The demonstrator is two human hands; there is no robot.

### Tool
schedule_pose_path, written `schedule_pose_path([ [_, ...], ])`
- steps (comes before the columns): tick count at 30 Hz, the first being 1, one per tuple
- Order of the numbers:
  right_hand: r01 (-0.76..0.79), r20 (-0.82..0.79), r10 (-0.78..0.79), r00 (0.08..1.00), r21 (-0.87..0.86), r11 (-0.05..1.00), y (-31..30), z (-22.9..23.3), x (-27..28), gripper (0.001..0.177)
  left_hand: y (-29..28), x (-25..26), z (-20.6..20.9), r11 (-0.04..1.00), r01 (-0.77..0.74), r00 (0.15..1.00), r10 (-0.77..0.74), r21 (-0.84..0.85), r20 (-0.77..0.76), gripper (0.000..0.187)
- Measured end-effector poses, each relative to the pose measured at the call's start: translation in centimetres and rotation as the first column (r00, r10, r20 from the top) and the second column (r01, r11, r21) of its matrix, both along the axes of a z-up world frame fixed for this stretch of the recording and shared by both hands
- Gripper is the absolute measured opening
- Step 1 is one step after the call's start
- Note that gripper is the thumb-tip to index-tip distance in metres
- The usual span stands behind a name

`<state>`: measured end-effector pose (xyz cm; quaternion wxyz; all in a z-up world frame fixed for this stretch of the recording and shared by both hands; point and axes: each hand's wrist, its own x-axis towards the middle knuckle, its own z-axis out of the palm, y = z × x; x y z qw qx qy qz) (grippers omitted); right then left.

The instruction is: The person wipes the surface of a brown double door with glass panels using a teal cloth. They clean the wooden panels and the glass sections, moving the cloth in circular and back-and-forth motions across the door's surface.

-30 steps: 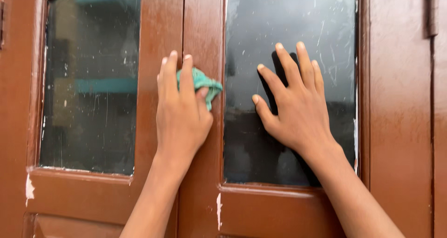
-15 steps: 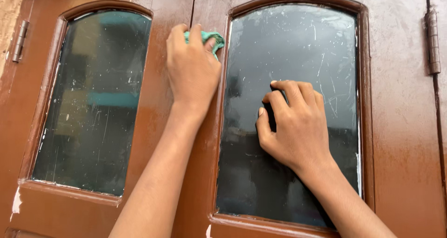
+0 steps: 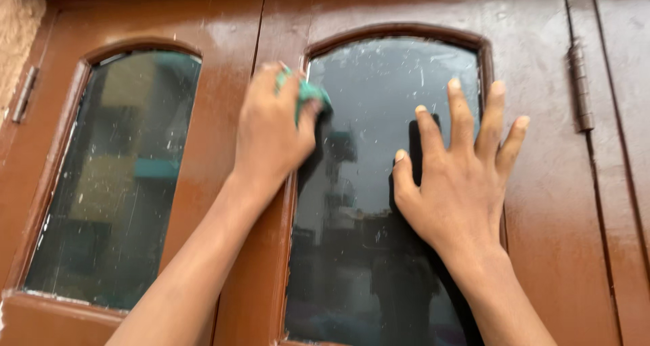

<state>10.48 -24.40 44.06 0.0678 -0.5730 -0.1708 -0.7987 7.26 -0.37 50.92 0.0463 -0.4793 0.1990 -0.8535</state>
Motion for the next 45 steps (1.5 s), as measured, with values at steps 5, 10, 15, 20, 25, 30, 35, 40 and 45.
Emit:
schedule_pose_path([
  [5, -0.065, -0.005, 0.064, 0.998, -0.058, 0.996, -0.1, 2.5, -0.1, 0.065, 1.0, -1.3, 0.9, 1.0, -0.002, 0.989, 0.005, 0.019, -0.145, 0.033],
  [10, -0.058, -0.016, 0.058, 0.998, -0.011, 0.998, -0.5, 7.3, -0.1, 0.064, -0.5, -1.0, 3.1, 0.98, 0.034, 0.998, -0.024, -0.198, 0.051, 0.03],
  [15, 0.014, 0.024, -0.016, 1.0, 0.073, 0.997, 0.1, 7.2, 1.5, 0.061, -3.0, 0.6, 1.4, 0.989, -0.004, 0.992, 0.023, 0.151, -0.125, 0.034],
  [20, -0.022, 0.047, 0.018, 0.999, 0.09, 0.996, 0.3, 6.4, 1.9, 0.056, -2.3, 0.9, 5.1, 0.975, -0.22, 0.965, 0.213, 0.028, 0.154, 0.032],
  [25, -0.102, 0.093, 0.094, 0.991, 0.086, 0.991, 0.2, 6.1, 1.2, 0.046, -3.0, 1.9, 7.4, 0.977, -0.008, 0.998, 0.022, -0.213, 0.066, 0.031],
  [30, -0.131, 0.17, 0.12, 0.978, 0.057, 0.99, 0.5, 5.9, 1.3, 0.046, -0.2, 1.3, 6.7, 0.988, 0.0, 0.999, -0.007, 0.155, 0.045, 0.037],
  [35, -0.117, 0.176, 0.108, 0.978, 0.045, 0.992, 0.2, 5.5, 1.6, 0.045, 0.5, 0.5, 7.6, 0.973, 0.208, 0.977, -0.201, -0.103, 0.074, 0.029],
  [40, -0.123, 0.16, 0.116, 0.98, 0.032, 0.992, 0.3, 4.1, 1.6, 0.04, -0.5, 1.0, -1.0, 1.0, -0.015, 1.0, 0.016, 0.016, -0.02, 0.034],
  [45, -0.069, 0.169, 0.069, 0.983, -0.007, 0.998, 0.7, 3.7, 1.8, 0.045, 0.3, -1.3, 1.2, 0.992, -0.086, 0.996, 0.083, -0.089, -0.033, 0.031],
])
